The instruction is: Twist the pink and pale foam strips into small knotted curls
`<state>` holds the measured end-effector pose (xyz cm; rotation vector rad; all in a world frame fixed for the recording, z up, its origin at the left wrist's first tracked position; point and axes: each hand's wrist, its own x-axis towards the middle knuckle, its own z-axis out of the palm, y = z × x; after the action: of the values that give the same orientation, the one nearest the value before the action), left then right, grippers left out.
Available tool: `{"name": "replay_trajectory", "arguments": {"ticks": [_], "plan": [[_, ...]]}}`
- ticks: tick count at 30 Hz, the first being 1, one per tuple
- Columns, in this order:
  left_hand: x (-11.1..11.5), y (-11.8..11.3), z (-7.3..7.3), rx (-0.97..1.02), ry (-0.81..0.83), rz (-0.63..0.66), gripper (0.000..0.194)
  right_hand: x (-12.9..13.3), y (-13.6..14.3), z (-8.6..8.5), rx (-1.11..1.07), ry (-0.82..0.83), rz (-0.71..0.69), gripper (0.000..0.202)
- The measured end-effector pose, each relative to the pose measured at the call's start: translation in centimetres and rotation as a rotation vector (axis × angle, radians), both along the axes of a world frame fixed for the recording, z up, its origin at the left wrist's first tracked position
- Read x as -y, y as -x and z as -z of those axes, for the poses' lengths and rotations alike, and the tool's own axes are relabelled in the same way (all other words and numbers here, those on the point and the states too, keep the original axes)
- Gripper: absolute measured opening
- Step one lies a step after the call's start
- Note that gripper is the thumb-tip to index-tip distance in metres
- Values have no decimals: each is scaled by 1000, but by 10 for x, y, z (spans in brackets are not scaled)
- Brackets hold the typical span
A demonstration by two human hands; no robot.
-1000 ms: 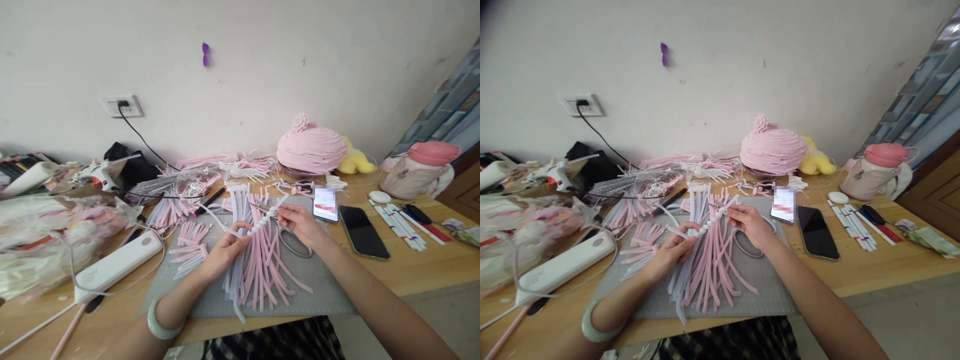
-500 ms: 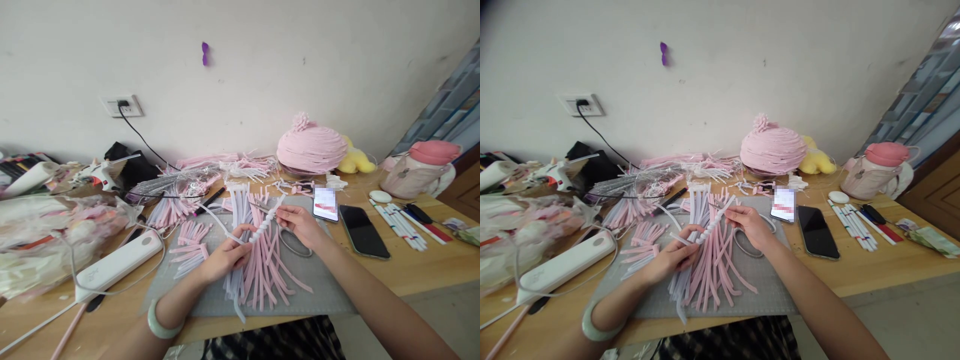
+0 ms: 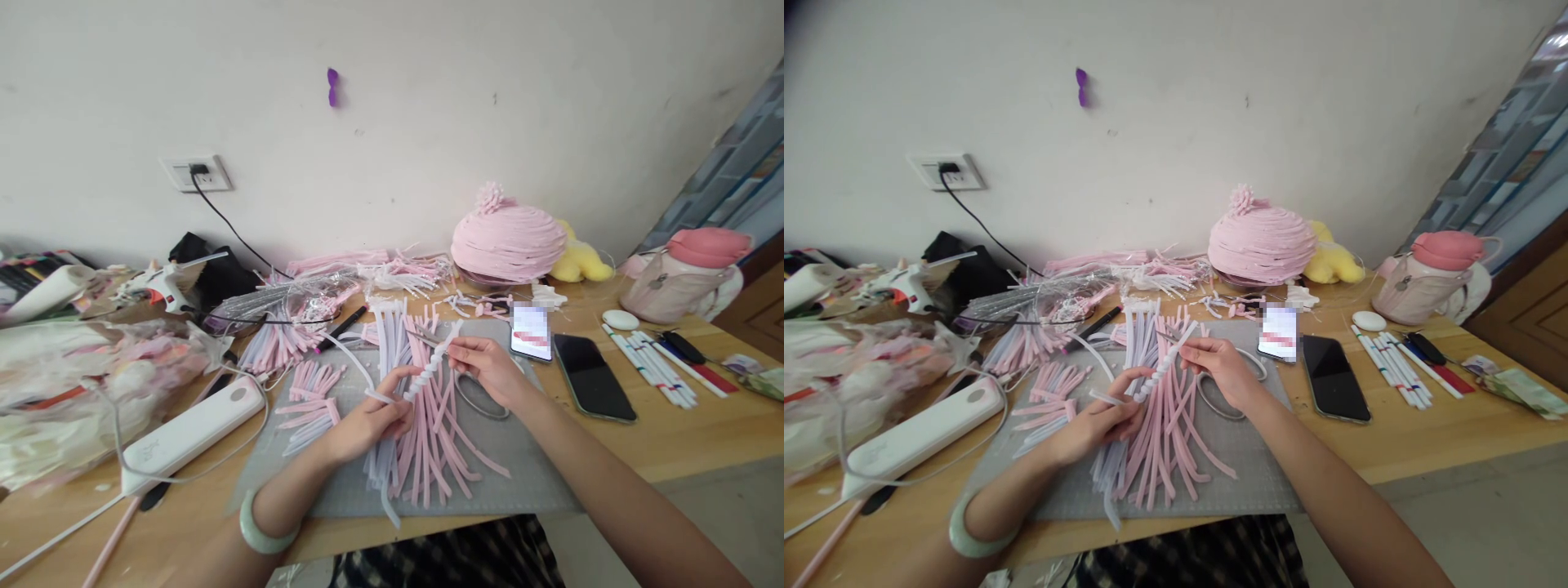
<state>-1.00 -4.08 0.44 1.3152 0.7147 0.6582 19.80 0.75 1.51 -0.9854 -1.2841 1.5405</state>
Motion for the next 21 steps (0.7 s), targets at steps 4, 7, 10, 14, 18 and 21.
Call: {"name": "replay_trajectory", "arguments": {"ticks": [4, 7, 10, 14, 18, 21], "plan": [[2, 0, -5, -14, 31, 58, 56, 0, 0, 1, 2, 1, -6, 17], [2, 0, -7, -34, 47, 82, 57, 0, 0, 1, 6, -7, -13, 17], [1, 1, -6, -30, 48, 86, 56, 0, 0, 1, 26, -18, -19, 17], [0, 0, -5, -48, 13, 41, 54, 0, -1, -2, 184, -111, 12, 23], [1, -1, -9, -158, -46, 19, 52, 1, -6, -5, 585, -420, 173, 35], [1, 0, -11, -220, -102, 51, 52, 0, -10, -7, 702, -609, 265, 36]]}}
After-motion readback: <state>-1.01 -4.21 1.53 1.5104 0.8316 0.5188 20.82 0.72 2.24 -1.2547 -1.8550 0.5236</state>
